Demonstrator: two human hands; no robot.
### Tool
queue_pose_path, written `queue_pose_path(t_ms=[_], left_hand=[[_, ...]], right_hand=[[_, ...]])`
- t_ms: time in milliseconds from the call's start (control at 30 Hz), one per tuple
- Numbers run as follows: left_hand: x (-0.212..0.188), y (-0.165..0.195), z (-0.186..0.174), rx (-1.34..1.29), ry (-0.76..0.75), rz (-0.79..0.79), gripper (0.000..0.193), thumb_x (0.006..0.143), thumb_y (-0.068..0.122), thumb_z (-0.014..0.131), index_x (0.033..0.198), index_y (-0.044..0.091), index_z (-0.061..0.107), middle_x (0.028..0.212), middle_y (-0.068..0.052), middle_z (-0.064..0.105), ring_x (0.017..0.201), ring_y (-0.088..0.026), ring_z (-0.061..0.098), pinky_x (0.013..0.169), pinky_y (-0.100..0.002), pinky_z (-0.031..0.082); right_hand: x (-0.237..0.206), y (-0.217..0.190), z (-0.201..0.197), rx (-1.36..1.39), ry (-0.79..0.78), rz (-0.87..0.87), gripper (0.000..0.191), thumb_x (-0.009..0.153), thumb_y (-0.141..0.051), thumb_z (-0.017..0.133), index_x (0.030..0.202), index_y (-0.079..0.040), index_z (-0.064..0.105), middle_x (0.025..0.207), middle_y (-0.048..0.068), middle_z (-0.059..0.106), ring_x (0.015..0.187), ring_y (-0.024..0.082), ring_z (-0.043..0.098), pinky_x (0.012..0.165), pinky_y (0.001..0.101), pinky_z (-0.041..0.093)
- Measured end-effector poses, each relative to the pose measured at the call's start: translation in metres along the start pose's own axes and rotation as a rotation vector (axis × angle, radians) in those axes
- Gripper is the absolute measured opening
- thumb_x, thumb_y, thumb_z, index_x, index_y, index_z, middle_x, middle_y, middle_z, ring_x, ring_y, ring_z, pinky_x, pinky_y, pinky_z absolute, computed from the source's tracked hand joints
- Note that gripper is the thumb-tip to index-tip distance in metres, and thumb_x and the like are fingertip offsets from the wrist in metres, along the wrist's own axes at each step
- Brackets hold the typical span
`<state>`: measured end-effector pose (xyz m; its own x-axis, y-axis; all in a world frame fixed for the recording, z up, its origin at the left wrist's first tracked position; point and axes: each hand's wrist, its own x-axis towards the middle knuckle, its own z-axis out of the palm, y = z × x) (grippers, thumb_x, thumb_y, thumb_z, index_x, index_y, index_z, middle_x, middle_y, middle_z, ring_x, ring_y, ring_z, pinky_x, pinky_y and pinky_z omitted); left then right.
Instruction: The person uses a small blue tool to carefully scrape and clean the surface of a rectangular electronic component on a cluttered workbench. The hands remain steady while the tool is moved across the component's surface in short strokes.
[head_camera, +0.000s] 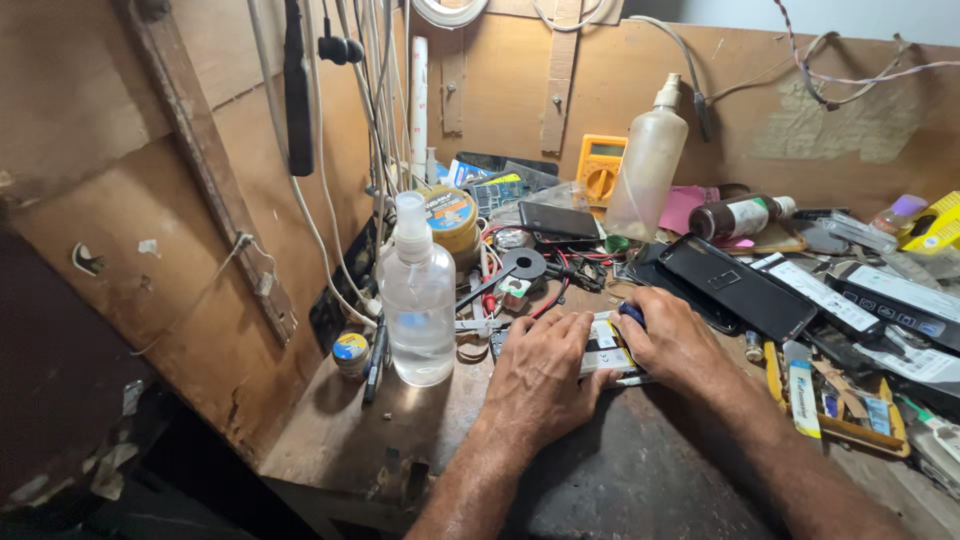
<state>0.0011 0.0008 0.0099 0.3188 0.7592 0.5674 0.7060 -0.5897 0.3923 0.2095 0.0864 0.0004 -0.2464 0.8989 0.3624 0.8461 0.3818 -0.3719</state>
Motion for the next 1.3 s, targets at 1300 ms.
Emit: queue_pose_path(t_ms=[1300], left_hand=[[-0.001,-0.001,-0.002,0.019,0.032,0.033,0.065,0.082,0.032,0.079,0.131,-0.006,0.059,0.117,-0.018,0.068,0.116,-0.031,0.061,0.103,-0.046,0.040]], right_hand=[[-0.009,-0.040,-0.048,0.396,0.540,-0.123,0.026,0.108,-0.027,0.063,0.110,-0.004,0.075,0.090,0.003,0.069,0.080,0.008,0.062,0.067,0.0244,0.049]])
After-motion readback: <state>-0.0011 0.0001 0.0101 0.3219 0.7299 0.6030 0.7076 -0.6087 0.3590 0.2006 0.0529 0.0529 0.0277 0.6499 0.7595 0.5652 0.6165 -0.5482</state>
